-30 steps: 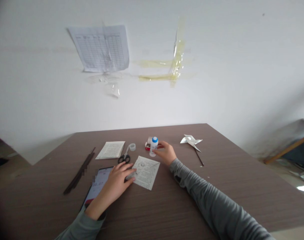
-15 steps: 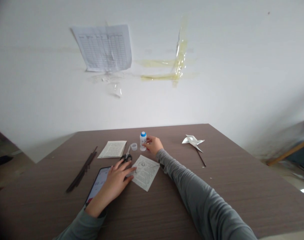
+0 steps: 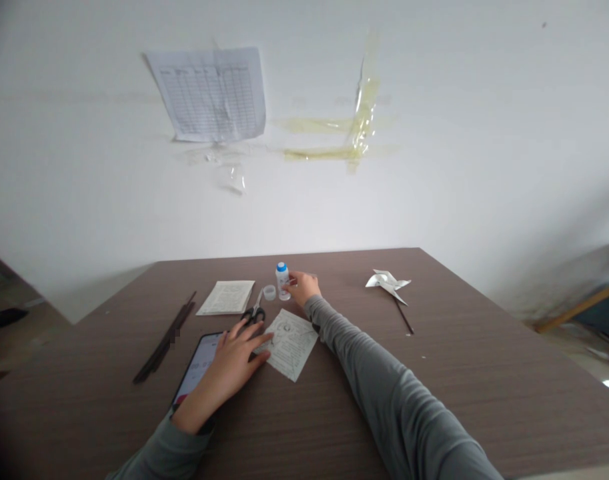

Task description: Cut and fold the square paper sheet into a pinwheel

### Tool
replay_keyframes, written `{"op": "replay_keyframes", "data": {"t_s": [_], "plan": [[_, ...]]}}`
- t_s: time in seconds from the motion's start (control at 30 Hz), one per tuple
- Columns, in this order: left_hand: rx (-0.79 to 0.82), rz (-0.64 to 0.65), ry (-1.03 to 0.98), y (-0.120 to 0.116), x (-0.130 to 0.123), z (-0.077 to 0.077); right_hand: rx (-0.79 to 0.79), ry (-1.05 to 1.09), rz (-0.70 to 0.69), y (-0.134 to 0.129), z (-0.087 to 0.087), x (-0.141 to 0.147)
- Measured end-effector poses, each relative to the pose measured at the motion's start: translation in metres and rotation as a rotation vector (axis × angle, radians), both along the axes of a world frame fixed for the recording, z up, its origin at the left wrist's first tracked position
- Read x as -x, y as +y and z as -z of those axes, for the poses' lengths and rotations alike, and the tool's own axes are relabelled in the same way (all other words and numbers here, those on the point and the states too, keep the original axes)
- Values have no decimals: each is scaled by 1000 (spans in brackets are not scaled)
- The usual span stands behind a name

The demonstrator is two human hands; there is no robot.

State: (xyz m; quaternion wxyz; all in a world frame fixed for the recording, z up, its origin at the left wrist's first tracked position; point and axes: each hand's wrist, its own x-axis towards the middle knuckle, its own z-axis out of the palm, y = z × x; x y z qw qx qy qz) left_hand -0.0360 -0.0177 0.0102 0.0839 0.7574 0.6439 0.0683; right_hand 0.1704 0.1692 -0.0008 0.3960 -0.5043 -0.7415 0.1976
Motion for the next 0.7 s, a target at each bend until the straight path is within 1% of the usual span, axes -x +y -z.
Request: {"op": "replay_keyframes", "data": {"t_s": [0.17,0.37,0.53,0.7], "plan": [[-11,5,2,0,0,2,96,-38,49,-4,-7,2],[-10,4,-1,2,0,5,99,-40,74,-10,-9,-4],[3,35,-40,-1,-7,7,38,-15,74,-25,-4,-27],[-5,66,-70,-7,-20,3,-23,-15,-39,-54,10,-60]]}}
